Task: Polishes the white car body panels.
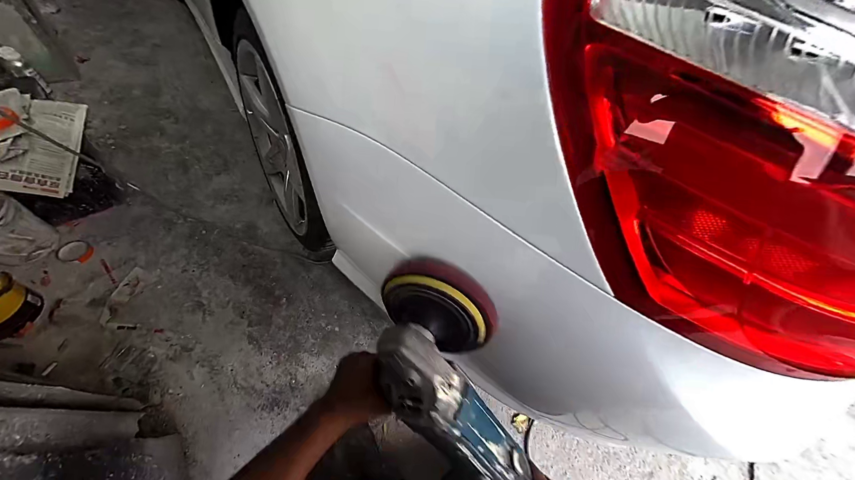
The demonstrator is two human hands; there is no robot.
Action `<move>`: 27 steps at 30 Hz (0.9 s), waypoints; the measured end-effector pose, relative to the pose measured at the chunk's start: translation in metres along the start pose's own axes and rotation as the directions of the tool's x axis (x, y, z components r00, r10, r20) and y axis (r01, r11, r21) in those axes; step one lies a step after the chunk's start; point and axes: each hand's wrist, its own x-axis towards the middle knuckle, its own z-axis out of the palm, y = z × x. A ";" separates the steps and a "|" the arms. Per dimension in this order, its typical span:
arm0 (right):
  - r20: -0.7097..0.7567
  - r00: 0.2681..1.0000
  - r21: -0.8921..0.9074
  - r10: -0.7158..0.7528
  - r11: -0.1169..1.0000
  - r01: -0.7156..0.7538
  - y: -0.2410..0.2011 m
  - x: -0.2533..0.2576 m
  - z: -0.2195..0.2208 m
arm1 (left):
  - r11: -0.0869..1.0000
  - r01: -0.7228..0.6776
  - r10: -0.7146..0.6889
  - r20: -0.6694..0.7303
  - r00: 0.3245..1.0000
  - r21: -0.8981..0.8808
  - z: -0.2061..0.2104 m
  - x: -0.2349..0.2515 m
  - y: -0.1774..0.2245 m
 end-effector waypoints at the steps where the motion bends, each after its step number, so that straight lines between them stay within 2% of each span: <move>1: 0.015 1.000 -0.027 -0.021 0.999 0.021 -0.025 0.018 -0.006 | 0.997 0.074 -0.075 -0.041 0.996 -0.026 -0.020 0.004 -0.013; 2: 0.041 0.999 -0.053 -0.035 0.998 0.037 -0.054 0.036 -0.015 | 0.986 0.161 -0.164 -0.065 0.984 -0.048 -0.042 0.009 -0.023; 4: 0.079 0.995 -0.082 -0.064 0.994 0.070 -0.115 0.067 -0.037 | 0.964 0.244 -0.259 -0.163 0.952 -0.104 -0.086 0.021 -0.040; 7: 0.015 0.987 -0.125 -0.162 0.979 0.163 -0.166 0.102 -0.044 | 0.976 0.161 -0.204 -0.373 0.905 -0.143 -0.118 0.041 -0.070; 9: -0.044 0.980 -0.146 -0.193 0.972 0.185 -0.167 0.114 -0.038 | 0.991 0.064 -0.108 -0.430 0.896 -0.116 -0.120 0.052 -0.083; 11: -0.096 0.975 -0.174 -0.202 0.967 0.183 -0.135 0.107 -0.024 | 0.994 -0.002 -0.045 -0.434 0.900 -0.106 -0.090 0.051 -0.081; 13: -0.174 0.961 -0.201 -0.216 0.963 0.180 -0.085 0.089 -0.006 | 0.989 0.035 -0.085 -0.362 0.928 -0.142 -0.049 0.038 -0.067; 15: -0.205 0.961 -0.219 -0.187 0.965 0.141 -0.027 0.062 0.001 | 0.982 0.100 -0.135 -0.230 0.964 -0.160 0.002 0.029 -0.049; 16: -0.177 0.976 -0.209 -0.130 0.973 0.092 0.002 0.042 0.004 | 0.981 0.108 -0.130 -0.138 0.982 -0.162 0.030 0.021 -0.038; 18: -0.109 0.994 -0.180 0.014 0.983 -0.033 0.056 -0.008 0.008 | 0.988 0.036 -0.031 0.037 0.999 -0.148 0.083 0.003 -0.008; 21: -0.069 0.973 -0.095 0.219 0.970 -0.225 0.120 -0.078 0.012 | 0.951 -0.281 0.297 0.120 0.947 -0.132 0.143 -0.012 0.044; 22: -0.068 0.963 -0.063 0.260 0.963 -0.264 0.139 -0.097 0.012 | 0.936 -0.331 0.349 0.210 0.913 -0.115 0.158 -0.016 0.061; 24: -0.073 0.959 -0.023 0.273 0.961 -0.275 0.173 -0.125 0.010 | 0.934 -0.350 0.351 0.389 0.852 -0.078 0.188 -0.021 0.081; 25: -0.057 0.963 -0.040 0.265 0.963 -0.267 0.183 -0.128 0.007 | 0.940 -0.331 0.333 0.430 0.839 -0.082 0.199 -0.023 0.081; 27: -0.025 0.965 -0.124 0.260 0.957 -0.261 0.181 -0.111 0.004 | 0.952 -0.286 0.307 0.373 0.875 -0.112 0.205 -0.019 0.064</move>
